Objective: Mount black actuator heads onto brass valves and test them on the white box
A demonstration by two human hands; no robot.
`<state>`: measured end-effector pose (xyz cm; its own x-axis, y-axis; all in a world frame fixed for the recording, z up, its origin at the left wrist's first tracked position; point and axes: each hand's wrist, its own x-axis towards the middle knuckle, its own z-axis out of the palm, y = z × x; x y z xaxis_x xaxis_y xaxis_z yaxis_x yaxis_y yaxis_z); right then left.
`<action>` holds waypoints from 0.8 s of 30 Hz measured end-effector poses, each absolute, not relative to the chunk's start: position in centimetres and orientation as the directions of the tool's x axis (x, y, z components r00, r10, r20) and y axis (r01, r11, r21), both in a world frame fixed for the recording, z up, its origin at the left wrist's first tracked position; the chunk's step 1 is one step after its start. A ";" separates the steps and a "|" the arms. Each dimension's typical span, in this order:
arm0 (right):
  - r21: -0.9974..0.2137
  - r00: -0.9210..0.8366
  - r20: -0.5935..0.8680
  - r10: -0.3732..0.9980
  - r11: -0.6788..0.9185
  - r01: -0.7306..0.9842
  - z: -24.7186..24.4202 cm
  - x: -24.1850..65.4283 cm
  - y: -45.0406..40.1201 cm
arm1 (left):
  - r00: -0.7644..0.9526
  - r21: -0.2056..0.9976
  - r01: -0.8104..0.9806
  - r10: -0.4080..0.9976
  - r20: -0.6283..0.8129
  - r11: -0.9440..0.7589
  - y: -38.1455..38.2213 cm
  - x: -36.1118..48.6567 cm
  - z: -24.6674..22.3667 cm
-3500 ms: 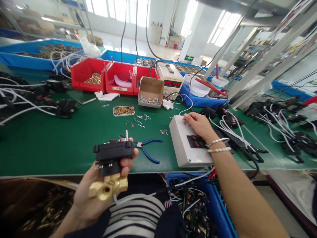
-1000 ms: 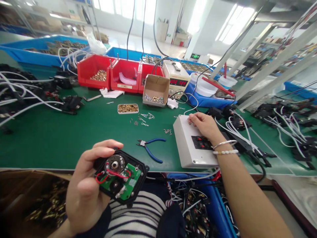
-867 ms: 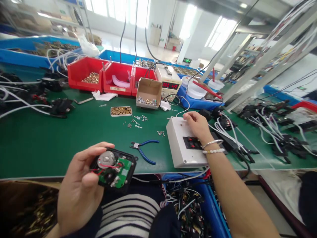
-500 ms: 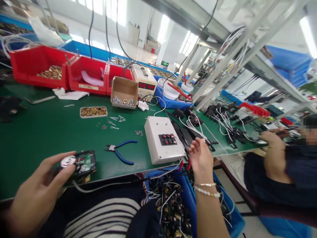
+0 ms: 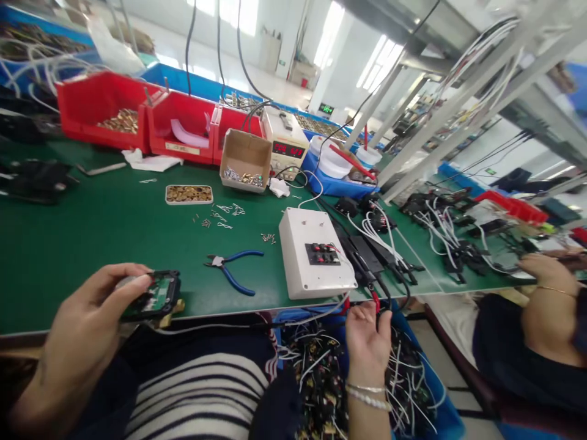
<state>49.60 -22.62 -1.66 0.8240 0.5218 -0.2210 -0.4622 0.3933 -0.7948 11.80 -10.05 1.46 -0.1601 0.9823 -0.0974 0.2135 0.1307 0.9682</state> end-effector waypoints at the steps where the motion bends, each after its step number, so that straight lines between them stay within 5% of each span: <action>1: -0.800 0.843 -0.184 0.505 0.421 -0.426 -1.8 50.0 -22.4 | -0.169 0.971 0.198 0.980 -0.101 0.134 -10.0 11.7 1.3; 8: -0.879 0.888 -0.002 0.459 0.422 -0.220 -1.1 53.0 -20.0 | 0.103 0.948 0.311 0.989 -0.104 0.067 -9.5 9.9 0.4; 12: -0.920 0.893 0.155 0.422 0.391 -0.025 2.3 54.3 -17.6 | 0.087 0.928 0.364 0.990 -0.114 0.075 -10.0 10.3 1.0; 18: -0.824 0.833 0.504 0.228 0.418 0.383 9.9 55.4 -15.8 | 0.046 0.918 0.394 0.996 -0.071 0.047 -10.7 11.7 0.9; 21: -0.864 0.871 0.458 0.176 0.320 0.389 10.1 56.2 -16.0 | 0.027 0.922 0.385 0.998 -0.062 0.047 -10.8 11.8 0.5; 24: -0.958 0.940 0.249 0.233 0.202 0.204 7.1 56.4 -17.0 | 0.010 0.928 0.363 0.996 -0.091 0.081 -10.8 11.7 0.5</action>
<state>56.43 -17.05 7.09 0.9401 0.2329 0.2489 0.2036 0.2021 -0.9580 11.75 -10.77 0.45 0.0102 0.9958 -0.0907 0.3629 0.0808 0.9283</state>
